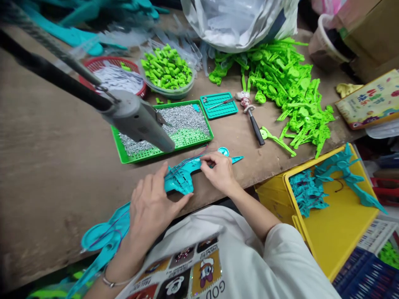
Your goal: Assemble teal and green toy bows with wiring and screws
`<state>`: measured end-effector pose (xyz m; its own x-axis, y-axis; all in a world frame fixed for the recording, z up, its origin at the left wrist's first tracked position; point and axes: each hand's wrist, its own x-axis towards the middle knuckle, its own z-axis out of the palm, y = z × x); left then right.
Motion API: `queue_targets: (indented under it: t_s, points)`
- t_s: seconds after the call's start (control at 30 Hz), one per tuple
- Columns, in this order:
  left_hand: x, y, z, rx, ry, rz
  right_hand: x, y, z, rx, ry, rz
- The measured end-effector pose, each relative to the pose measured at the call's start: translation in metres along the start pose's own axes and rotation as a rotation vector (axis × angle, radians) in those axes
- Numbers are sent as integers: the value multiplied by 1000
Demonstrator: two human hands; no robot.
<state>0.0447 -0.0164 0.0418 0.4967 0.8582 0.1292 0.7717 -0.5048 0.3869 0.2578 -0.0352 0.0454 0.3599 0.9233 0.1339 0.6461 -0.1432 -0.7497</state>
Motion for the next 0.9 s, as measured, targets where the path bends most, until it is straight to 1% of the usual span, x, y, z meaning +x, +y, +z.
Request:
queue_targets:
  t_s: [0.17,0.3,0.37,0.53,0.73,0.8,0.9]
  points:
    - [-1,-1,2,-20,8,-7,-5,-4,6,-185,69,-30]
    - [0,-5,6,-63,16,7,-10,-2,19,-361,72,-105]
    - [0,-10,9,-97,11,13,-14,0,25,-413,68,-146]
    - [2,-19,18,-190,-14,18,-29,5,31,-385,92,-246]
    - [2,-20,19,-227,-20,13,-39,9,39,-368,98,-220]
    - [2,-22,19,-227,-27,17,-39,7,37,-350,104,-223]
    - [3,-28,19,-212,-37,29,-30,2,19,-217,35,-230]
